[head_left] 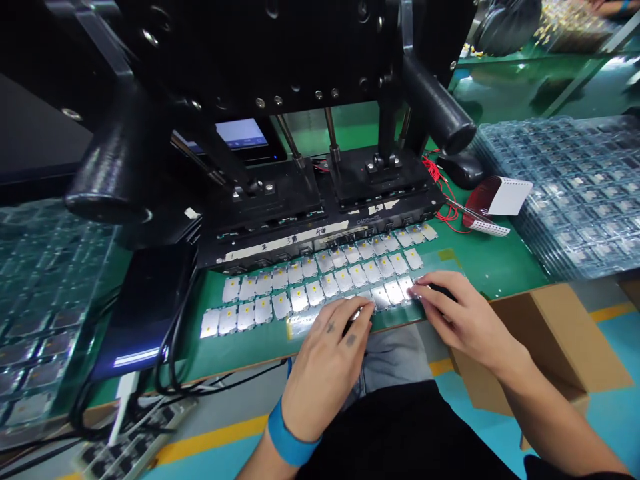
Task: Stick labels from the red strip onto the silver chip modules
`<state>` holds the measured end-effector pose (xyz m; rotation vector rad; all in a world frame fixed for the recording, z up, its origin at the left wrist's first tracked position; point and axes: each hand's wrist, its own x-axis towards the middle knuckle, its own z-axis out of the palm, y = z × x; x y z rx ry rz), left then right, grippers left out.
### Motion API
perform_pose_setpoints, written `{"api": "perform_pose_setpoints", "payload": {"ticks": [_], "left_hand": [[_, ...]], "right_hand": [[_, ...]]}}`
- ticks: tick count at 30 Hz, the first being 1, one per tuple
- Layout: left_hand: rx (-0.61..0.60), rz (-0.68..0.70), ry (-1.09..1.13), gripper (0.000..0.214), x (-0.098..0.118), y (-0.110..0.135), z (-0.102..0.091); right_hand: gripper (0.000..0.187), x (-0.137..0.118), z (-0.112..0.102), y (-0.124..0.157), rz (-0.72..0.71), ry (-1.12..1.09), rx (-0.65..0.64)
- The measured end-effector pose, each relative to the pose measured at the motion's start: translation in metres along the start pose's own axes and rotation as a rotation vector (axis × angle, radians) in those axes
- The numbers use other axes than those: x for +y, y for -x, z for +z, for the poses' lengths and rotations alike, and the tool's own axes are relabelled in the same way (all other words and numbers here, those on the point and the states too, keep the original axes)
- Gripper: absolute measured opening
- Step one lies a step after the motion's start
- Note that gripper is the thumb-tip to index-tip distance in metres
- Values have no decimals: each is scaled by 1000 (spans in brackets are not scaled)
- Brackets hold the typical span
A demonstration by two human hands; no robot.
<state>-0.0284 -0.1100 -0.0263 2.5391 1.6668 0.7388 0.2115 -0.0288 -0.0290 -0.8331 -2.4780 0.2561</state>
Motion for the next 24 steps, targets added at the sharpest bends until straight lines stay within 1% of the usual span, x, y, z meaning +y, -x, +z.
{"api": "perform_pose_setpoints", "payload": {"ticks": [4, 11, 18, 22, 24], "left_hand": [[5, 11, 3, 33, -2, 0, 1], [2, 15, 19, 36, -4, 2, 3], [36, 29, 29, 36, -5, 1, 2], [40, 37, 45, 38, -8, 2, 3], [52, 49, 59, 39, -9, 3, 4]], "right_hand": [[26, 4, -3, 0, 25, -7, 14], [25, 7, -1, -3, 29, 26, 46], [19, 3, 0, -8, 12, 30, 70], [26, 7, 3, 4, 38, -40, 81], [30, 15, -2, 13, 105, -64, 100]]}}
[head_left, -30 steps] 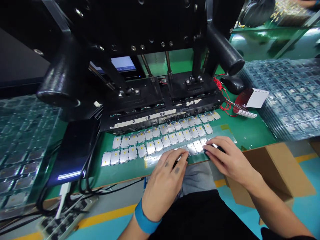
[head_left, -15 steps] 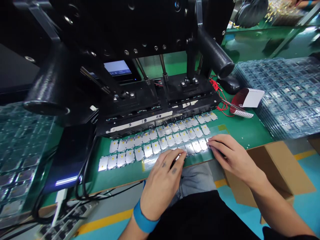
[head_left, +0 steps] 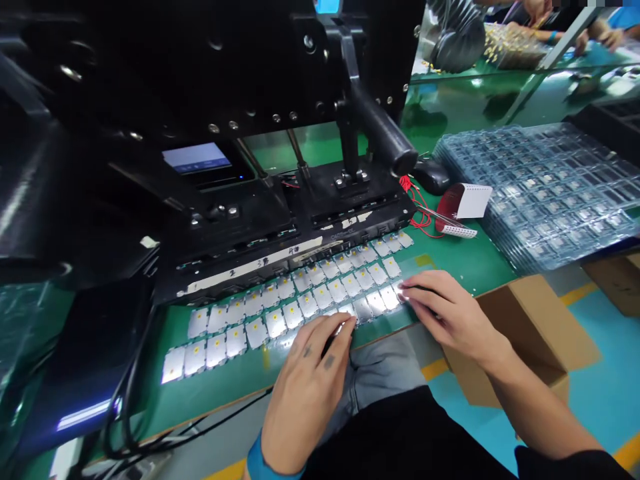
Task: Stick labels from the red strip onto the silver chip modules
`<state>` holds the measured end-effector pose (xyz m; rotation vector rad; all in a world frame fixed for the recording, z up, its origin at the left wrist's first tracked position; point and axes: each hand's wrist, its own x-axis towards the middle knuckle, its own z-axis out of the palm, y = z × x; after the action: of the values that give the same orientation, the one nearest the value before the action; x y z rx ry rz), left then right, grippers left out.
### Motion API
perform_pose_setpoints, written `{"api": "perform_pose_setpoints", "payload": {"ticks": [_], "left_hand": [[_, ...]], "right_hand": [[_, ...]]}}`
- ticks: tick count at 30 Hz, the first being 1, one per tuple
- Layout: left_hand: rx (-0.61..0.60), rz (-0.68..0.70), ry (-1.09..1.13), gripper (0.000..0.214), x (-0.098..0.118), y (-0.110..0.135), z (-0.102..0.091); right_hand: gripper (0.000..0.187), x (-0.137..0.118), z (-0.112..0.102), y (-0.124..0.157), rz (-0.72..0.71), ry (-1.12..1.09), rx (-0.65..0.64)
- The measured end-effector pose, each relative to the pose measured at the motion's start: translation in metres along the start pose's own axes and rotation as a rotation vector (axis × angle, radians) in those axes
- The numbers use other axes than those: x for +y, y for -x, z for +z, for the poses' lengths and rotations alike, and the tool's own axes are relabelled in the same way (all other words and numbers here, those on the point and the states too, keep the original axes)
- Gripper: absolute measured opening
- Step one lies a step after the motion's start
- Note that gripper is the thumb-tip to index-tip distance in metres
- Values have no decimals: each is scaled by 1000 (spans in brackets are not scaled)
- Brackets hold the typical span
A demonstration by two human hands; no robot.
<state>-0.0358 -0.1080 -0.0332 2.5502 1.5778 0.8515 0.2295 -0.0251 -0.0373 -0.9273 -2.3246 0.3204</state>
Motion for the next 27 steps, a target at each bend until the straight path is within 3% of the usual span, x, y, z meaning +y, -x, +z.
{"api": "perform_pose_setpoints", "payload": {"ticks": [4, 6, 10, 18, 23, 27], "left_hand": [[49, 4, 42, 40, -2, 2, 0], [71, -3, 68, 40, -1, 1, 0], [111, -20, 106, 38, -1, 1, -2], [150, -27, 147, 34, -1, 4, 0], [161, -24, 160, 32, -2, 4, 1], [162, -2, 184, 31, -2, 4, 0]], "right_hand": [[26, 25, -34, -2, 232, 200, 228], [25, 38, -51, -15, 285, 329, 275], [33, 61, -69, -45, 304, 453, 24], [32, 81, -72, -77, 346, 582, -241], [28, 93, -66, -85, 374, 609, -348], [26, 98, -60, -81, 407, 629, -339]]}}
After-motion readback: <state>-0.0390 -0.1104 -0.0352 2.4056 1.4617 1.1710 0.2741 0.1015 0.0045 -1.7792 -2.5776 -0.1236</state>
